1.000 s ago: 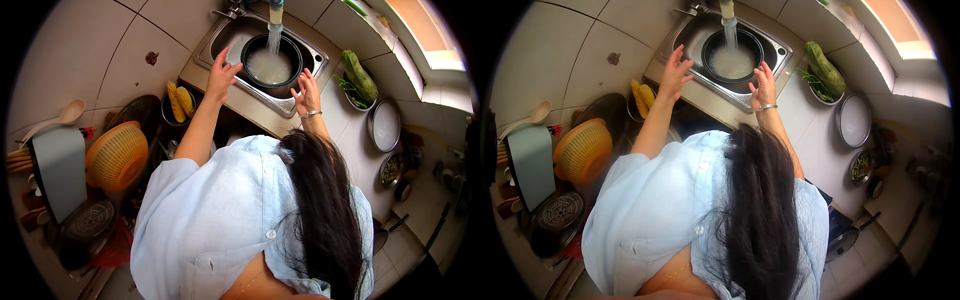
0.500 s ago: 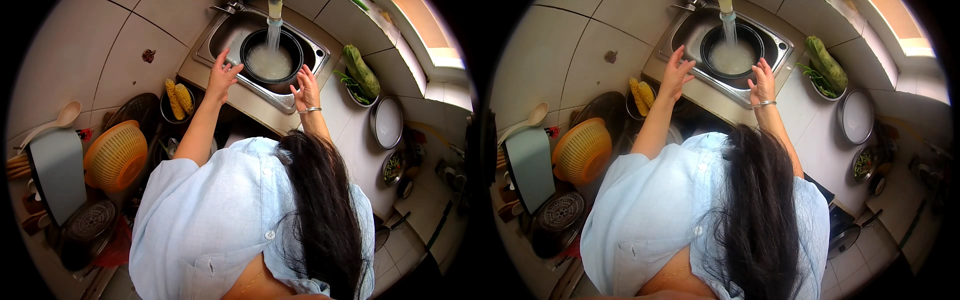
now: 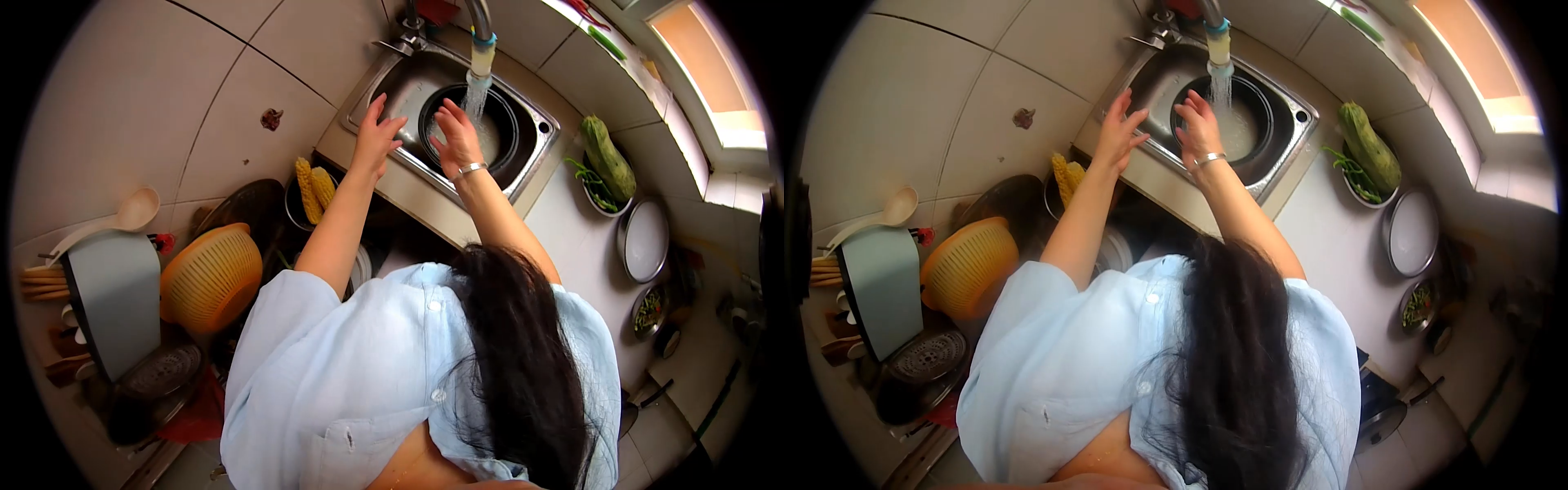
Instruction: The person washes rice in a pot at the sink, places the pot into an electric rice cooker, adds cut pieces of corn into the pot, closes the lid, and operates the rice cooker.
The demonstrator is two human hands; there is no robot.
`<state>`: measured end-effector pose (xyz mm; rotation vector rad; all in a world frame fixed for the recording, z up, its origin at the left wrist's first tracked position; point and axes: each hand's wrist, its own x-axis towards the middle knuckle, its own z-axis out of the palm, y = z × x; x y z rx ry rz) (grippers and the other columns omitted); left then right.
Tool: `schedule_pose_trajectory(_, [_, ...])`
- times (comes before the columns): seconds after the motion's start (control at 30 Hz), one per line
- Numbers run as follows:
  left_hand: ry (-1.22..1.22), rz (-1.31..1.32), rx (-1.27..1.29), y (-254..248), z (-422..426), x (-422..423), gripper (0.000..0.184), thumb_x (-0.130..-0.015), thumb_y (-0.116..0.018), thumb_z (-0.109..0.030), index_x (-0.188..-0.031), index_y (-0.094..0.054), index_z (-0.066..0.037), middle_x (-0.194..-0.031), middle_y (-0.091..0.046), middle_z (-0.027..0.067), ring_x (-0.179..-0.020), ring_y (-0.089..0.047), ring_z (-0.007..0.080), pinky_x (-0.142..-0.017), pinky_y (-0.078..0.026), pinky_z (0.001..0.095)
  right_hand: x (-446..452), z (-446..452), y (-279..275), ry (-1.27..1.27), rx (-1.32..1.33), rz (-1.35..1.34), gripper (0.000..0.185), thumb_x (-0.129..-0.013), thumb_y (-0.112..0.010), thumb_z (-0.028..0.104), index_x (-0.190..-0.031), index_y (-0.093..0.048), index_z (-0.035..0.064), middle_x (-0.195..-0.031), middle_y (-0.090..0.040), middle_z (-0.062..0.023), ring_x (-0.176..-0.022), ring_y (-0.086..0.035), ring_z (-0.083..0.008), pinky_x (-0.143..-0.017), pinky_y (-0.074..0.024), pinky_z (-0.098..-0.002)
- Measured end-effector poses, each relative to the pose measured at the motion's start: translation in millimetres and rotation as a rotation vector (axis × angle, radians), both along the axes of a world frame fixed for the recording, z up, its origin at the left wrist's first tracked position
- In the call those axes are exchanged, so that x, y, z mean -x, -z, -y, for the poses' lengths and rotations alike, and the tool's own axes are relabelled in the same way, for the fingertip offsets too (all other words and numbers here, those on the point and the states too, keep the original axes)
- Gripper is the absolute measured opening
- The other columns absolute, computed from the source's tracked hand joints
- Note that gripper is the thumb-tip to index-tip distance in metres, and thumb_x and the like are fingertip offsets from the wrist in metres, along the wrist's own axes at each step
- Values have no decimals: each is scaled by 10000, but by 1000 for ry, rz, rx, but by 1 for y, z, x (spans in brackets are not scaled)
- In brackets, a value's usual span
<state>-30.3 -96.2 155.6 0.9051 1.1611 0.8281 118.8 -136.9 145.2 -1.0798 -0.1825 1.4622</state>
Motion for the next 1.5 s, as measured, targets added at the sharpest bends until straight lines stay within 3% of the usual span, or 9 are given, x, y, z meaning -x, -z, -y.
schedule_pose_trajectory(0.03, [11, -35, -14, 1, -13, 0, 724, -818, -674, -211, -1431, -290, -171, -1512, -169, 124, -1337, -280, 281, -886, -452, 464, 7, -21, 10, -10, -21, -45, 673, -782, -637, 171, -1392, -355, 128, -1446, -324, -91, -1347, -263, -208, -1067, -184, -494])
schedule_pose_trajectory(0.07, [3, -47, -8, 2, -26, -1, 732, -817, -677, -226, -1432, -285, -163, -1507, -186, 117, -1339, -278, 278, -883, -452, 465, 15, -44, 19, 12, 4, -54, 586, -807, -635, 172, -1348, -414, 145, -1332, -439, -41, -1310, -315, -205, -1044, -218, -520])
schedule_pose_trajectory(0.27, [-31, -72, 63, 26, -113, -9, 772, -810, -694, -294, -1431, -269, -118, -1490, -240, 100, -1342, -270, 272, -879, -436, 497, 54, -148, 47, 131, 68, -235, 391, -859, -558, 326, -1183, -507, 113, -1191, -533, -7, -1222, -394, -184, -1014, -265, -465])
schedule_pose_trajectory(0.5, [-111, 49, 49, 62, -173, -22, 550, -861, -626, -256, -1300, -424, 7, -1236, -516, 160, -1083, -524, 234, -828, -462, 358, 69, -199, 83, 181, -46, -475, 598, -878, -520, 508, -1272, -445, 65, -1296, -482, -78, -1186, -442, -212, -982, -327, -379])
schedule_pose_trajectory(0.6, [-61, 125, -10, 57, -177, -24, 266, -898, -573, -259, -1071, -570, -57, -983, -572, 45, -914, -518, 172, -809, -451, 339, 67, -204, 81, 197, -95, -477, 628, -880, -511, 530, -1274, -437, 46, -1272, -489, -86, -1145, -460, -227, -990, -340, -397])
schedule_pose_trajectory(0.9, [-48, 91, 19, 55, -201, -26, 266, -904, -547, -235, -1104, -556, -60, -1021, -583, 69, -923, -545, 183, -782, -459, 321, 68, -217, 68, 247, -137, -611, 551, -883, -496, 542, -1098, -494, 34, -1043, -530, -78, -1026, -490, -234, -948, -382, -384])
schedule_pose_trajectory(1.17, [35, -39, -9, 32, -142, -32, 585, -910, -546, -256, -1395, -324, -14, -1353, -441, 144, -1210, -441, 228, -994, -358, 331, 56, -145, 56, 148, -135, -373, 600, -918, -479, 453, -1381, -375, 88, -1427, -385, -50, -1344, -286, -203, -1096, -179, -422])
schedule_pose_trajectory(1.33, [141, -185, -18, 85, -94, -39, 657, -898, -558, -254, -1425, -257, -3, -1458, -297, 221, -1348, -305, 287, -1074, -267, 348, 10, -54, 69, 296, -9, -117, 457, -923, -496, 325, -1309, -478, 81, -1370, -454, -29, -1301, -355, -184, -1085, -217, -391])
schedule_pose_trajectory(1.5, [205, -300, 56, 127, -67, -48, 717, -851, -615, -232, -1418, -254, 17, -1431, -325, 247, -1310, -356, 314, -1060, -292, 351, -64, 20, 87, 445, -15, 557, 498, -885, -507, 117, -1352, -386, -3, -1423, -358, -166, -1316, -342, -245, -1073, -275, -328])
